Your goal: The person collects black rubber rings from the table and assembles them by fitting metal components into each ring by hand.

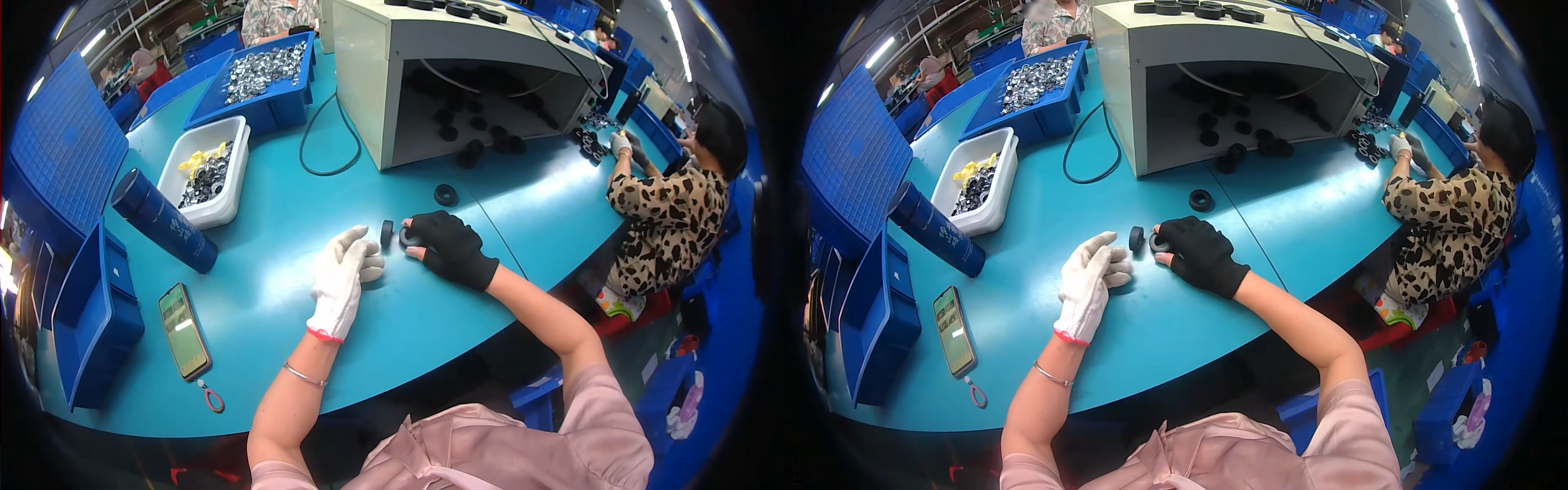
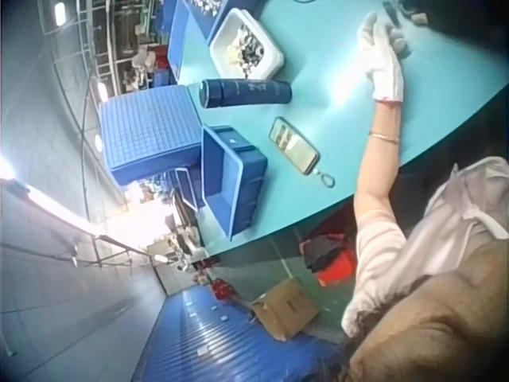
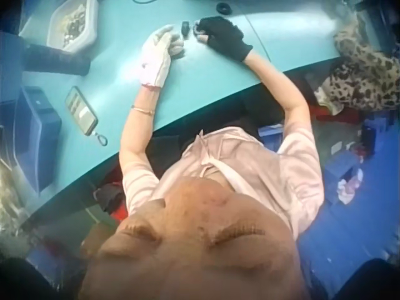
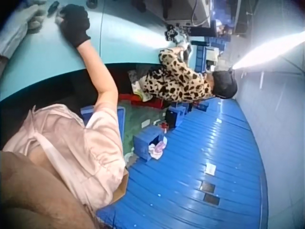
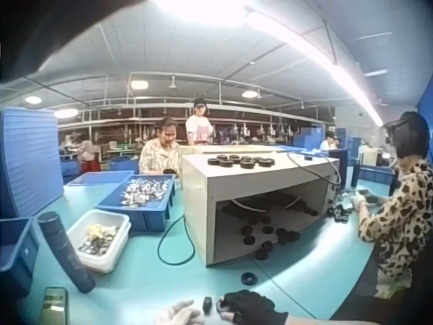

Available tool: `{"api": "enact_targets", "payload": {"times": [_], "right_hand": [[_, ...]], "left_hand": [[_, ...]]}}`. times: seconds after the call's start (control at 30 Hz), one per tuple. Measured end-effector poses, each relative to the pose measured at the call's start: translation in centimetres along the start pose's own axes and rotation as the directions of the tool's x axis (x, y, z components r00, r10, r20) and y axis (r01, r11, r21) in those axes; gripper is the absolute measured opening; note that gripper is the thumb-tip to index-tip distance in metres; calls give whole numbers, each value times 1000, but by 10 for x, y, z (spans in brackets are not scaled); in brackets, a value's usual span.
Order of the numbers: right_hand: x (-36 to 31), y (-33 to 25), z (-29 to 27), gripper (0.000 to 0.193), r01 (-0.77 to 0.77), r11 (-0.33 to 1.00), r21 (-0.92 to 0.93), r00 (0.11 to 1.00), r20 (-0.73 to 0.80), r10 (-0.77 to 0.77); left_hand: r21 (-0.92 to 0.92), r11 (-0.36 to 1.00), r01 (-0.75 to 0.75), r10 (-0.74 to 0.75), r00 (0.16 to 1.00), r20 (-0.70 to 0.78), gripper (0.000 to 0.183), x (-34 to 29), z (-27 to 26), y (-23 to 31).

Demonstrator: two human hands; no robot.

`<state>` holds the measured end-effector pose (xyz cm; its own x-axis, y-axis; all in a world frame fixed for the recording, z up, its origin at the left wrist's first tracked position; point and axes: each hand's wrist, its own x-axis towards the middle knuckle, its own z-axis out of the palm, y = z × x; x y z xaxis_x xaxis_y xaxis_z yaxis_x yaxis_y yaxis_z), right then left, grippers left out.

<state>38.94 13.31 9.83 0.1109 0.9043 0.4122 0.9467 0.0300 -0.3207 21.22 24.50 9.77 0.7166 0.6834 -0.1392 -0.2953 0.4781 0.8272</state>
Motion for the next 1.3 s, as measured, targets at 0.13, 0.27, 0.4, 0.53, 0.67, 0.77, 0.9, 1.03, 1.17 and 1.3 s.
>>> {"api": "enact_targets", "payload": {"times": [0.13, 0.27, 0.4, 0.53, 0.67, 0.77, 0.9, 1.03, 1.17, 1.3], "right_hand": [[-3, 3, 3, 43, 34, 999, -24, 999, -18, -35], [-4, 2, 4, 50, 9, 998, 57, 998, -69, -5], [10, 4, 3, 53, 100, 995, -8, 967, -236, -99], [41, 5, 5, 39, -10, 993, 121, 991, 130, -6], [47, -14, 17, 30, 111, 986, 128, 993, 29, -116], [52, -22, 20, 32, 118, 991, 68, 991, -78, -113], [48, 4, 19, 27, 145, 976, -162, 988, -26, -151], [40, 13, 43, 25, 161, 986, -52, 951, -258, -169], [37, 0, 32, 41, 136, 990, -44, 983, -117, -140], [29, 7, 31, 39, 333, 924, -185, 942, 39, -332]], "left_hand": [[224, 972, -73, 112, 979, -169, 35, -2, 9, 6], [251, 958, -142, 197, 958, -210, 35, 1, 5, 5], [240, 958, -155, 208, 955, -211, 37, 2, 7, 5], [249, 956, -155, 203, 962, -180, 37, 2, 10, 5], [239, 960, -148, 194, 964, -182, 34, 2, 6, 1], [245, 955, -168, 222, 951, -214, 35, -1, 7, 4], [236, 958, -160, 208, 959, -192, 34, 1, 15, 4], [283, 945, -166, 223, 957, -183, 32, 2, 12, 0], [336, 924, -185, 259, 947, -190, 31, -1, 6, 2], [322, 929, -184, 249, 953, -173, 29, 5, 0, -3]]}}
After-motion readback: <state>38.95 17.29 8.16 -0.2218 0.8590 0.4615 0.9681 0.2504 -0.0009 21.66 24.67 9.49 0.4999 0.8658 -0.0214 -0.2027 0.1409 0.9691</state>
